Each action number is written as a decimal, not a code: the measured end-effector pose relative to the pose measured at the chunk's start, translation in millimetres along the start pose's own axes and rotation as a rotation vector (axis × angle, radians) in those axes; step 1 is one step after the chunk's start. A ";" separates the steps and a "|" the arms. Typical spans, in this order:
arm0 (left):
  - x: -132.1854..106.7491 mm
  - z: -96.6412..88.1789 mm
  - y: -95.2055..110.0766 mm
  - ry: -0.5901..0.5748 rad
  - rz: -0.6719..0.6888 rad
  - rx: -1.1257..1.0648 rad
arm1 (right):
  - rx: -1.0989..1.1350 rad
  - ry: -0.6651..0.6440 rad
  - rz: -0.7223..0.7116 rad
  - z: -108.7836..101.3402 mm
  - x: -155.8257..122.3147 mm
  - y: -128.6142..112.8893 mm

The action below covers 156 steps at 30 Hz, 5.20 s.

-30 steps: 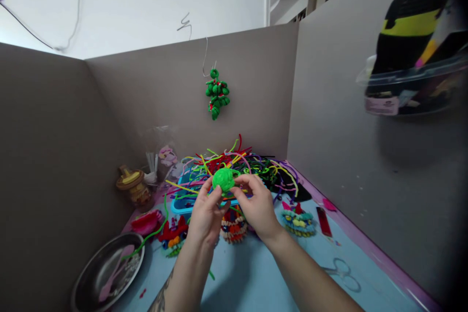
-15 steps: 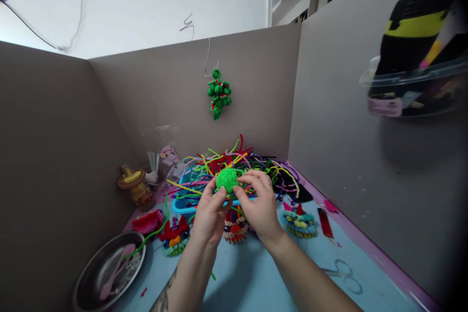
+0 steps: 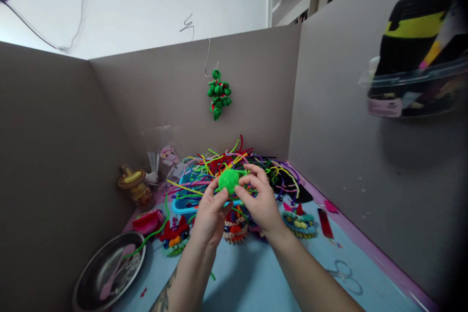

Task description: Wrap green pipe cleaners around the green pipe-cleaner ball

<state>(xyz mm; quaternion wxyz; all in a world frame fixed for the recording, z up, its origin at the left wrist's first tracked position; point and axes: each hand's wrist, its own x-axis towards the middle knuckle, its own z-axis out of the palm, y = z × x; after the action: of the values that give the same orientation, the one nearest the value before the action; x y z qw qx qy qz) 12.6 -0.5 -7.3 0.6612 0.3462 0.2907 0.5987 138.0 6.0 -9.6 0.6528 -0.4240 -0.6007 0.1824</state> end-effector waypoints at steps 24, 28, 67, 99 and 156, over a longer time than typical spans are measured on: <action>5.2 -4.6 5.2 0.149 0.092 -0.068 | -0.026 -0.213 -0.174 -0.5 0.8 -3.6; 8.3 -6.6 1.1 0.158 0.151 0.080 | 0.035 -0.110 -0.108 -2.9 1.4 -3.6; 4.4 -1.6 2.5 0.032 0.126 0.072 | 0.377 -0.141 0.371 1.6 5.6 7.9; -1.2 -3.5 20.0 0.030 0.038 0.085 | 0.347 -0.041 0.202 -12.0 11.3 10.6; -0.7 -5.8 5.5 0.265 0.261 0.478 | 0.306 -0.117 0.257 7.7 0.3 15.8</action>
<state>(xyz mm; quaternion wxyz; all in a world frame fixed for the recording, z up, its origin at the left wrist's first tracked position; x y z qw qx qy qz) 4.7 -0.4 -6.3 0.4346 0.4454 0.4604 0.6331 135.2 17.9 -22.3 0.6449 -0.3815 -0.5439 0.3778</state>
